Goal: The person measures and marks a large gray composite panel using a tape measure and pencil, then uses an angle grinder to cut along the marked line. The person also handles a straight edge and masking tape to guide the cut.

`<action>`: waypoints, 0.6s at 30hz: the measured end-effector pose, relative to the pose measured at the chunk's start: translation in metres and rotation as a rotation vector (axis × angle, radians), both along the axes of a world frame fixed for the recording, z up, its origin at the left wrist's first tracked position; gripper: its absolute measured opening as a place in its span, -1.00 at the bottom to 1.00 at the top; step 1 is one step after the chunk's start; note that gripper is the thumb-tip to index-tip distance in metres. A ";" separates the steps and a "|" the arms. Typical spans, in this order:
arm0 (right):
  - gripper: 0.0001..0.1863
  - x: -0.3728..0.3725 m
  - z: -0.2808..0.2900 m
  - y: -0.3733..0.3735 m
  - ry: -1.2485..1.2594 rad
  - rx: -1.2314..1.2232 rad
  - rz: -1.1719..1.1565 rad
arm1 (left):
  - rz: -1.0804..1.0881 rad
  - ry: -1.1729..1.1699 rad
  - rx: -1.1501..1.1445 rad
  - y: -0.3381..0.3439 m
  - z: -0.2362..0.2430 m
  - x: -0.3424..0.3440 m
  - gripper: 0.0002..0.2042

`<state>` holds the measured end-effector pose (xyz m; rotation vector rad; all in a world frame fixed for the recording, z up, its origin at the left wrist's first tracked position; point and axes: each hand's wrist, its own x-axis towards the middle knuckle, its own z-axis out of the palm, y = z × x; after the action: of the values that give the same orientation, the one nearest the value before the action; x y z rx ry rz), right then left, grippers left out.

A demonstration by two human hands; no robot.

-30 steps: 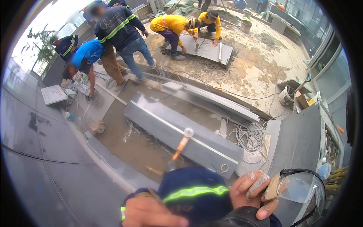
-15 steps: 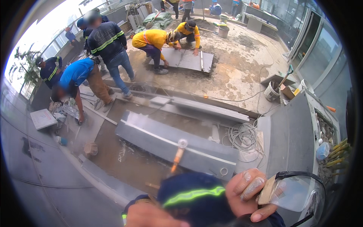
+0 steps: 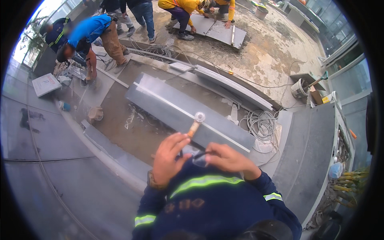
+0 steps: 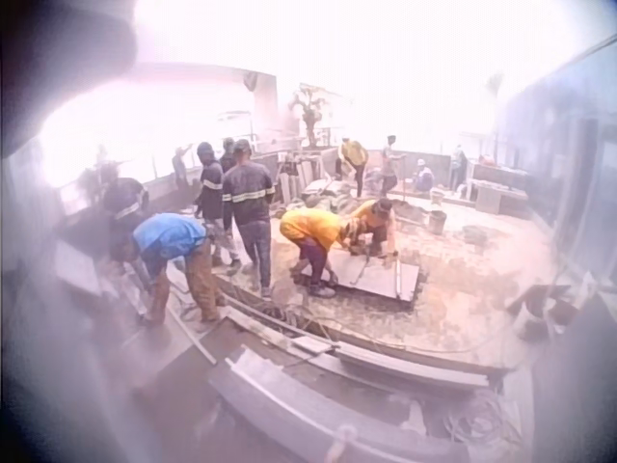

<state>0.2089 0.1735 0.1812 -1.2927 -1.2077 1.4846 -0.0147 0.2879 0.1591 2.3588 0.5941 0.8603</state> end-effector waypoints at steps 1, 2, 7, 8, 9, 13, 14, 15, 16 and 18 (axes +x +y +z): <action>-0.71 0.004 0.002 0.001 0.097 -0.112 0.011 | -0.033 0.040 -0.039 -0.001 -0.016 -0.006 -0.70; -0.71 0.005 0.002 -0.003 0.193 -0.238 0.017 | 0.048 -0.013 -0.106 -0.005 -0.021 -0.007 -0.74; -0.71 0.014 -0.005 0.008 -0.088 0.245 -0.240 | 0.336 -0.157 -0.348 -0.002 -0.019 -0.002 -0.87; -0.69 0.018 -0.002 0.018 -0.166 0.388 -0.329 | 0.327 -0.249 -0.357 0.004 -0.008 0.000 -0.90; -0.67 0.024 0.004 0.023 -0.264 0.524 -0.427 | 0.303 -0.351 -0.378 0.009 0.006 0.007 -0.93; -0.69 0.024 0.074 0.043 -0.200 1.082 -0.661 | 0.160 -0.881 -0.127 0.011 0.097 0.038 -0.73; -0.67 0.023 0.093 0.039 -0.179 1.119 -0.687 | 0.129 -0.927 -0.046 0.006 0.118 0.040 -0.71; -0.64 0.020 0.110 0.035 -0.120 1.187 -0.718 | 0.091 -0.978 0.035 0.001 0.139 0.040 -0.68; -0.62 0.016 0.126 0.031 -0.072 1.257 -0.742 | -0.005 -1.030 0.082 -0.003 0.154 0.037 -0.67; -0.63 0.023 0.152 0.011 0.066 1.388 -0.732 | -0.120 -1.075 0.090 -0.017 0.191 0.024 -0.69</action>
<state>0.2319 0.1841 0.3332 -0.5327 -1.1207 -0.0024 0.0090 0.2709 0.3501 1.6023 -0.0415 1.8749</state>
